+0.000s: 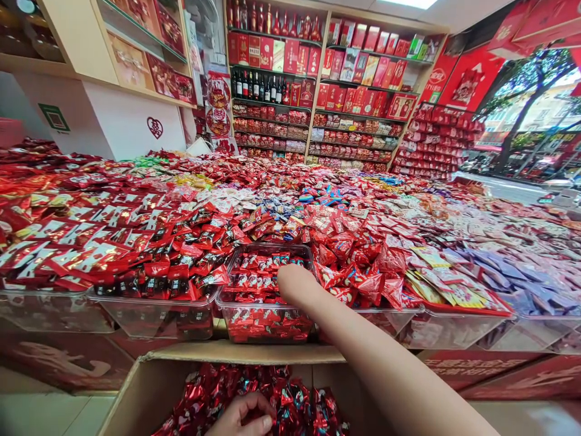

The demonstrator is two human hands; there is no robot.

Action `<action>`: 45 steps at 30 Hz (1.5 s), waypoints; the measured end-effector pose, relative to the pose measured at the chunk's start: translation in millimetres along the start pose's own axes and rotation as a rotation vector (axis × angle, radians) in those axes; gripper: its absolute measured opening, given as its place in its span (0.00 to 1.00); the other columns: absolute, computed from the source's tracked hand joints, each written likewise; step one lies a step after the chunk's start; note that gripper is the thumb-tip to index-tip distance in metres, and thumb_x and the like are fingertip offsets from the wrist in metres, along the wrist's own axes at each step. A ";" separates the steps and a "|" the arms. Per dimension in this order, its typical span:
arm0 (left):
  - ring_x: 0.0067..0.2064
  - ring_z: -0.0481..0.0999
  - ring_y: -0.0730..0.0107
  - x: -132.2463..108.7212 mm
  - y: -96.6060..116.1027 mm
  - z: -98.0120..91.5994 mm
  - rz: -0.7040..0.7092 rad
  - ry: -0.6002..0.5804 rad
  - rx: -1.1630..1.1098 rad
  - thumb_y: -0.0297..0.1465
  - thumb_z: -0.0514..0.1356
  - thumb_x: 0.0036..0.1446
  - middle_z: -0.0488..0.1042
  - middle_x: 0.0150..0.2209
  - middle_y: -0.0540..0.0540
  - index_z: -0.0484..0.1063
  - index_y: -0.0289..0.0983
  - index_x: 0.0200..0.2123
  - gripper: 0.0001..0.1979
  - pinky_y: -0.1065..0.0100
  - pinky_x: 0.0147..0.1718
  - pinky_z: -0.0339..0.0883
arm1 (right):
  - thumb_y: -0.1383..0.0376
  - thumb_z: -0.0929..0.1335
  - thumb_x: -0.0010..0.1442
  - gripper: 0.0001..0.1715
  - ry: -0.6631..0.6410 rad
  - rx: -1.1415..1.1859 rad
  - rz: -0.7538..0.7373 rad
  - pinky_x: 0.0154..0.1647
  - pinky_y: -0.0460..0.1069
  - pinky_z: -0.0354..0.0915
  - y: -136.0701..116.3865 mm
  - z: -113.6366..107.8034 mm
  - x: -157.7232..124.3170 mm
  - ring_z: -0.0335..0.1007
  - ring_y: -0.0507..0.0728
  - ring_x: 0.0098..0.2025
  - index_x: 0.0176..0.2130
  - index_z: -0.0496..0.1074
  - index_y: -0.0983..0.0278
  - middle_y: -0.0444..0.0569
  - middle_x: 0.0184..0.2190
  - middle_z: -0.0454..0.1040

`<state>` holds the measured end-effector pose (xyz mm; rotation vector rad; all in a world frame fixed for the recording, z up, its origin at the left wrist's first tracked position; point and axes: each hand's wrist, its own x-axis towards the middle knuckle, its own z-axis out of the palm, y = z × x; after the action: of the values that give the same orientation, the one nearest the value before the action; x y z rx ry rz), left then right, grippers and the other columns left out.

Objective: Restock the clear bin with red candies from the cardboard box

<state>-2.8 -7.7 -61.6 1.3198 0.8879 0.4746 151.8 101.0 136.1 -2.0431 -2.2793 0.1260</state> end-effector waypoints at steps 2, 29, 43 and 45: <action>0.28 0.64 0.73 1.2 1.3 -1.1 0.006 0.019 -0.042 0.29 0.56 0.40 0.68 0.24 0.53 0.67 0.35 0.27 0.07 0.71 0.29 0.57 | 0.71 0.61 0.48 0.09 0.091 0.039 -0.059 0.30 0.48 0.59 -3.4 -16.4 -24.1 0.68 0.57 0.31 0.27 0.70 0.68 0.54 0.26 0.72; 0.26 0.73 0.70 -2.9 34.5 5.3 -0.130 0.173 -0.428 0.37 0.59 0.43 0.71 0.28 0.49 0.68 0.34 0.30 0.13 0.76 0.15 0.60 | 0.62 0.68 0.43 0.12 -0.107 1.469 0.291 0.23 0.43 0.55 10.7 159.4 -137.2 0.60 0.49 0.23 0.28 0.66 0.67 0.43 0.20 0.66; 0.19 0.65 0.79 -1.6 28.3 7.9 -0.137 0.216 -0.303 0.38 0.61 0.38 0.67 0.20 0.55 0.65 0.35 0.28 0.15 0.80 0.09 0.50 | 0.63 0.67 0.42 0.09 -0.155 1.448 0.266 0.22 0.42 0.54 7.6 162.3 -137.5 0.58 0.48 0.21 0.25 0.66 0.67 0.41 0.18 0.65; 0.16 0.63 0.79 2.3 18.3 5.4 -0.146 0.209 -0.245 0.40 0.60 0.39 0.65 0.16 0.56 0.65 0.35 0.27 0.15 0.79 0.09 0.49 | 0.63 0.66 0.43 0.08 -0.172 1.329 0.211 0.23 0.42 0.54 6.6 165.3 -138.3 0.59 0.48 0.22 0.24 0.66 0.67 0.41 0.18 0.65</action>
<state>6.1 -5.3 -44.7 0.9871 1.0555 0.5946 154.7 -37.3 -29.3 -1.4426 -1.2571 1.3965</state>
